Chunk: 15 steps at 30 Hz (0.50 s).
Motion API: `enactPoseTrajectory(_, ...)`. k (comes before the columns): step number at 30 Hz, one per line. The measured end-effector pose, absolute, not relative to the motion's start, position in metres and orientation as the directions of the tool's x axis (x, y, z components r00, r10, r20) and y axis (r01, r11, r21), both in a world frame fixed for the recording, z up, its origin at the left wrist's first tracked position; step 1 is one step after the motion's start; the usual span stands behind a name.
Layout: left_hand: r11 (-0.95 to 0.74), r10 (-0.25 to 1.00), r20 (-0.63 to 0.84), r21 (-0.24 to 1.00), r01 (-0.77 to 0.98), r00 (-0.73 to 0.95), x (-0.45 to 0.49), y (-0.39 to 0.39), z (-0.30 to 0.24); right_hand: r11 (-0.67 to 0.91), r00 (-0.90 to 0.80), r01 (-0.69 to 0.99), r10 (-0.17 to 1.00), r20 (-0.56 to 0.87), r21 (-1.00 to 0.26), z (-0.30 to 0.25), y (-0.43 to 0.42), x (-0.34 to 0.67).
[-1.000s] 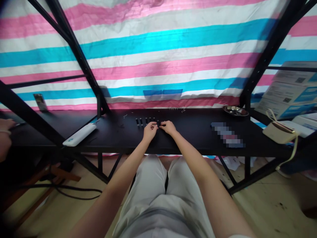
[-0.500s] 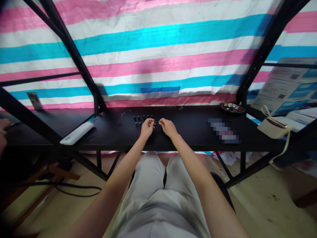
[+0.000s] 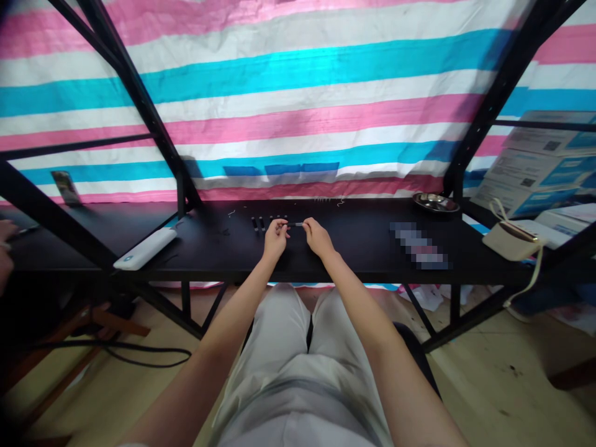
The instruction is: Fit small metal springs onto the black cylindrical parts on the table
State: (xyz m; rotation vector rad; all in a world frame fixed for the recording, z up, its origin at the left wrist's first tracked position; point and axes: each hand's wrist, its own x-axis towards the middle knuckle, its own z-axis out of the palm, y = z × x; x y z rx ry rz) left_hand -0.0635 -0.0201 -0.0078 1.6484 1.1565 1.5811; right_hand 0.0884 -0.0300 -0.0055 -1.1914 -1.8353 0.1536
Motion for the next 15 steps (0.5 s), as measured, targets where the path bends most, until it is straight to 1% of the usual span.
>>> enactPoseTrajectory(5,-0.442,0.873,0.477,0.863,0.244,-0.104,-0.0631,-0.0220,-0.0072,0.505,-0.041,0.613,0.788,0.614,-0.607,-0.0046,-0.0289,0.0903)
enactPoseTrajectory(11,-0.426,0.869,0.477,0.855,0.295,-0.127,-0.0649,-0.0194,-0.0105,0.504,0.005,0.584,0.781,0.624,-0.636,-0.0054,-0.0264,0.0917)
enactPoseTrajectory(15,-0.375,0.873,0.449,0.868,0.325,-0.192,-0.0677,-0.0154,-0.0138,0.462,0.110,0.529,0.795,0.597,-0.712,-0.0101,-0.0205,0.0960)
